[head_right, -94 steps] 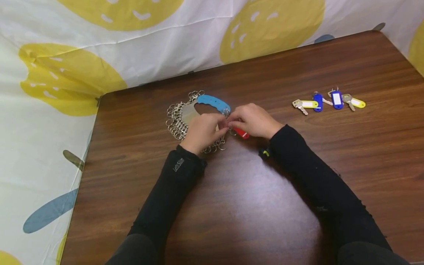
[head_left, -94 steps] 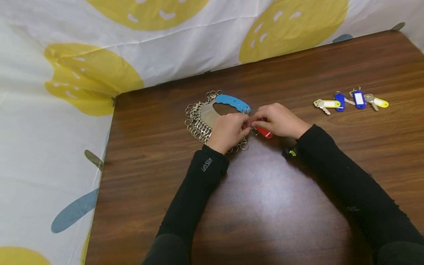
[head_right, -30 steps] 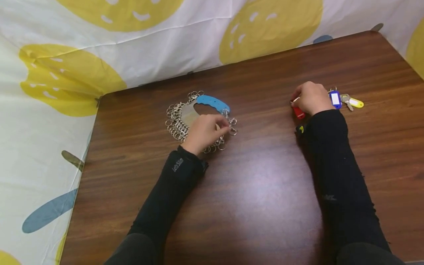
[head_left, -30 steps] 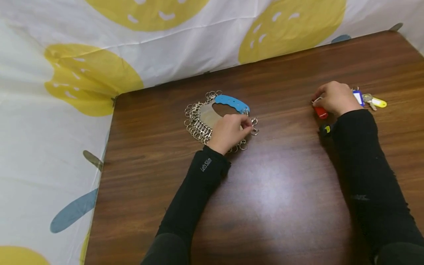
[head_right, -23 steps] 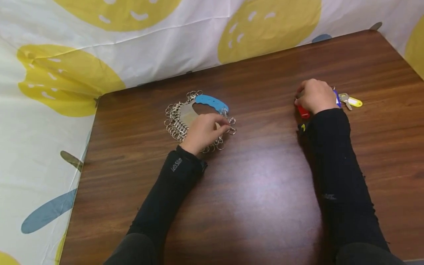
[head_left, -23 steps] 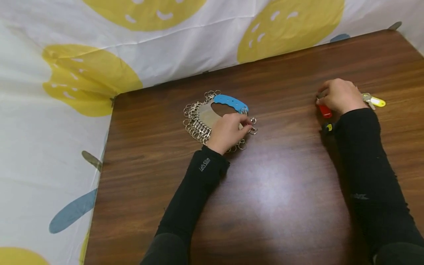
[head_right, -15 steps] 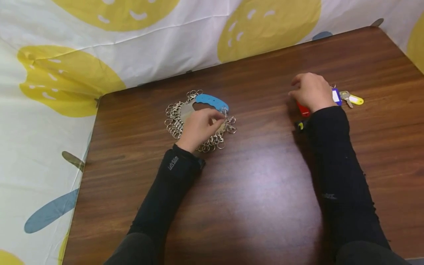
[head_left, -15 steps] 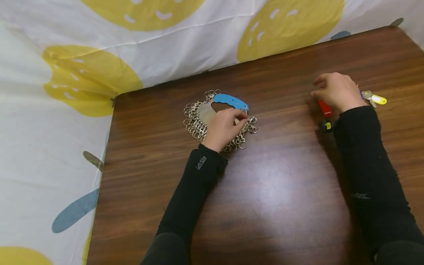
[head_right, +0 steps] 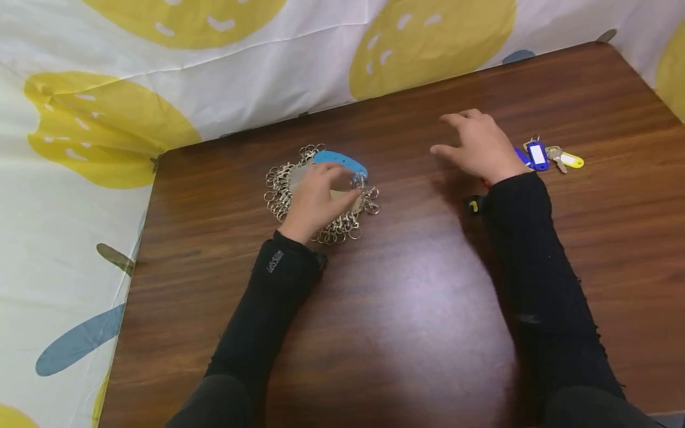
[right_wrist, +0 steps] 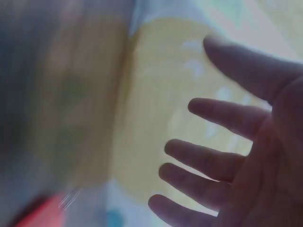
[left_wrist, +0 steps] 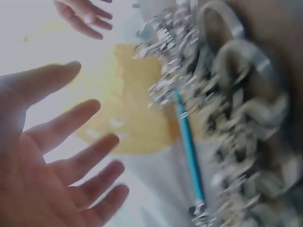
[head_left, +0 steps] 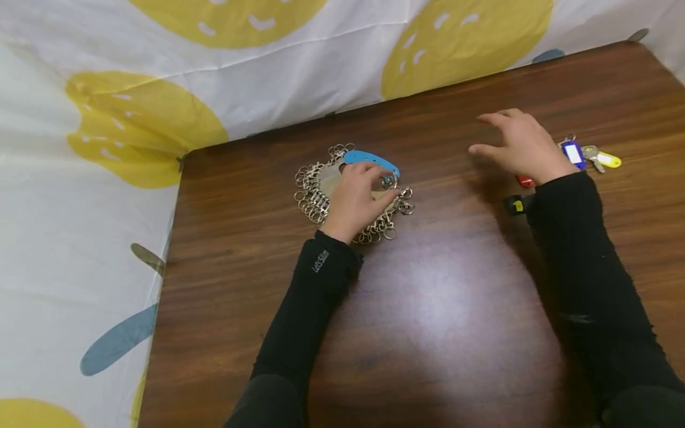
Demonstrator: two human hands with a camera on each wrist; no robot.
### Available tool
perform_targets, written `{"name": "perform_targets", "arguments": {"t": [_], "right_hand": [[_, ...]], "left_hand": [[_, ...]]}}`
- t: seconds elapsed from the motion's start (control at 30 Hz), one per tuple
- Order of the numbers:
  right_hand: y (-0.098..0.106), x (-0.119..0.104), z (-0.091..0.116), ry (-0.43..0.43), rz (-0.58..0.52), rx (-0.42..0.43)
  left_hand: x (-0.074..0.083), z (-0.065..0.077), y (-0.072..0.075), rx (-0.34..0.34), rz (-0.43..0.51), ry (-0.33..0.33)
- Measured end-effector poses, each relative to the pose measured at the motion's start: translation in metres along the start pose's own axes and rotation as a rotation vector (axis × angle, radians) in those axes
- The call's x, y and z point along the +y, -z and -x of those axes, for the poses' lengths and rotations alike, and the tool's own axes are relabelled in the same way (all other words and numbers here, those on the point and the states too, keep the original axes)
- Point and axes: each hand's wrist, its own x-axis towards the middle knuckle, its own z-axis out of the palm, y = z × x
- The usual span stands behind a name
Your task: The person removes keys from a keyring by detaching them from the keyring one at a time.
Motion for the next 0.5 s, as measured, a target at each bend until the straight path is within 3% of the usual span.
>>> {"name": "perform_targets", "arguments": {"t": [0.1, 0.23, 0.37, 0.5], "right_hand": [[-0.003, -0.03, -0.006, 0.083, -0.03, 0.017], [-0.01, -0.06, -0.016, 0.096, -0.047, 0.04], [-0.016, -0.07, -0.027, 0.071, -0.001, 0.012], [-0.013, -0.066, -0.032, 0.059, -0.008, 0.017]], "left_hand": [[-0.007, -0.002, 0.015, 0.032, -0.041, 0.038], [-0.011, -0.004, 0.034, 0.046, -0.049, 0.114], [-0.015, -0.006, 0.044, 0.036, -0.009, 0.152], [-0.022, -0.007, 0.05, 0.057, -0.021, 0.195]]}}
